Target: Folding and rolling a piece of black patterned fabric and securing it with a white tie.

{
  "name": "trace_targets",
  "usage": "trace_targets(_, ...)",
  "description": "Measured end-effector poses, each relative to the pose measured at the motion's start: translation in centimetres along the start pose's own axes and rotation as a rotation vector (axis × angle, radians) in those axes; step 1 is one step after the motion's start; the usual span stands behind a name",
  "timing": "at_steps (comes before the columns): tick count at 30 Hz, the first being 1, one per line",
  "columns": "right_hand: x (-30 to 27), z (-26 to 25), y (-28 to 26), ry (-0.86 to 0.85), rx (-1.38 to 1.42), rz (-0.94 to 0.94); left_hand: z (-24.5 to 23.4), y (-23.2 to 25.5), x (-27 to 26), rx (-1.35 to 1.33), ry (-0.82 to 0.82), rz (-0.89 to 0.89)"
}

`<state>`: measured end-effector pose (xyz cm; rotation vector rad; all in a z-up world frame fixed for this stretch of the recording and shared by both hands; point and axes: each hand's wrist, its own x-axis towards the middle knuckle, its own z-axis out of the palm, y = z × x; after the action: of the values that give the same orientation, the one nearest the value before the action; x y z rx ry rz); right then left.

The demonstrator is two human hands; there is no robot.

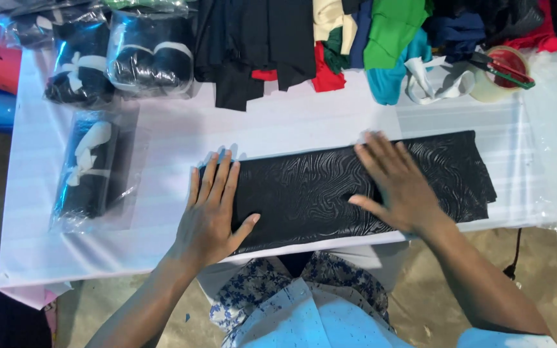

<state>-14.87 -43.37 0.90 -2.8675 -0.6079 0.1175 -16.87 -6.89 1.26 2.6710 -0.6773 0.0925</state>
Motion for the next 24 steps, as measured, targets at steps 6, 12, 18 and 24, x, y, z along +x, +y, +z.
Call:
trace_targets(6,-2.1,-1.2,4.3,0.103,0.003,0.067,0.4,-0.5,-0.3,0.15,0.071,0.064)
trace_targets(12,-2.4,-0.6,5.1,0.073,-0.051,0.146,-1.0,-0.4,0.1,0.08,0.136,0.301)
trace_targets(18,-2.3,-0.7,5.3,-0.004,-0.077,0.181,-0.5,-1.7,0.5,-0.06,0.032,0.418)
trace_targets(24,-0.7,-3.0,3.0,-0.086,0.005,0.093,-1.9,-0.1,-0.2,-0.384,0.064,0.355)
